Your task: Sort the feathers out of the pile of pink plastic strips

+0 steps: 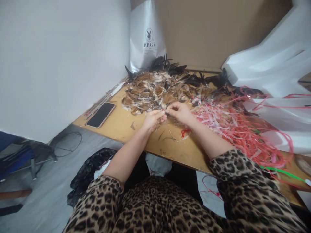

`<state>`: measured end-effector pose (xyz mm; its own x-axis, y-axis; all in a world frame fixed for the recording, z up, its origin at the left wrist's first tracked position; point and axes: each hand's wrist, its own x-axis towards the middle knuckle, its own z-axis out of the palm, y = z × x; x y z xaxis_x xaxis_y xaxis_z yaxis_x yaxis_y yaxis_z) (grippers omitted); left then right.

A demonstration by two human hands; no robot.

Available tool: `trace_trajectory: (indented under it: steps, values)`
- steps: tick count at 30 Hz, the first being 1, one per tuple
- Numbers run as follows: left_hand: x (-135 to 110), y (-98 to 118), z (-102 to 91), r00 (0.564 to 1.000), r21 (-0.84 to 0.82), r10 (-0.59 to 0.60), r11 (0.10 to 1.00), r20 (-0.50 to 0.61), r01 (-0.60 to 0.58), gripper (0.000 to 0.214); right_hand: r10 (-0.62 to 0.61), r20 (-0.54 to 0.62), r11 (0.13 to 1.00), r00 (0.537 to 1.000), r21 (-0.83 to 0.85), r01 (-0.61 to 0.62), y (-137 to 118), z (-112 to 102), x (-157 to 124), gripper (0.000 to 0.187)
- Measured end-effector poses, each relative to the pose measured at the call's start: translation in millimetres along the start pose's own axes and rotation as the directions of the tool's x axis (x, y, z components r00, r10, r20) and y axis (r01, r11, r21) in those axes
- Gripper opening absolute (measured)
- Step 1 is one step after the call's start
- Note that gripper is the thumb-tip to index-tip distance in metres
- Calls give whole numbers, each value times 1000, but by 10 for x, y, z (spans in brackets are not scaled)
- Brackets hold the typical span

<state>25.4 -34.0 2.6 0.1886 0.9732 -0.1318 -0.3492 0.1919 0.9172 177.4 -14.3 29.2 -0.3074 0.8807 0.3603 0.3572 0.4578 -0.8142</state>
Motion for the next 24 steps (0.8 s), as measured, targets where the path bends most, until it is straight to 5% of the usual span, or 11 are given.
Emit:
trace_trajectory:
  steps: [4,9,17,22,24]
  values:
    - [9,-17,-6,999,-16,-14,1000,-34,14,17,-168,-24,951,985,-269,156,-57,43,-52,18]
    - [-13,8,38,991,195,48,981,-124,-23,13,-148,104,834,983,-521,181,-163,13,-80,20]
    - [-22,22,29,990,346,100,936,-101,-60,19,-144,219,769,965,-589,248,-225,-71,-60,21]
    - [-31,8,1,999,435,3,900,48,-24,19,-240,299,686,924,-621,379,-321,-107,-53,20]
    - [-63,21,1,982,484,-70,875,174,-24,20,-201,364,730,910,-563,386,-317,-161,-42,18]
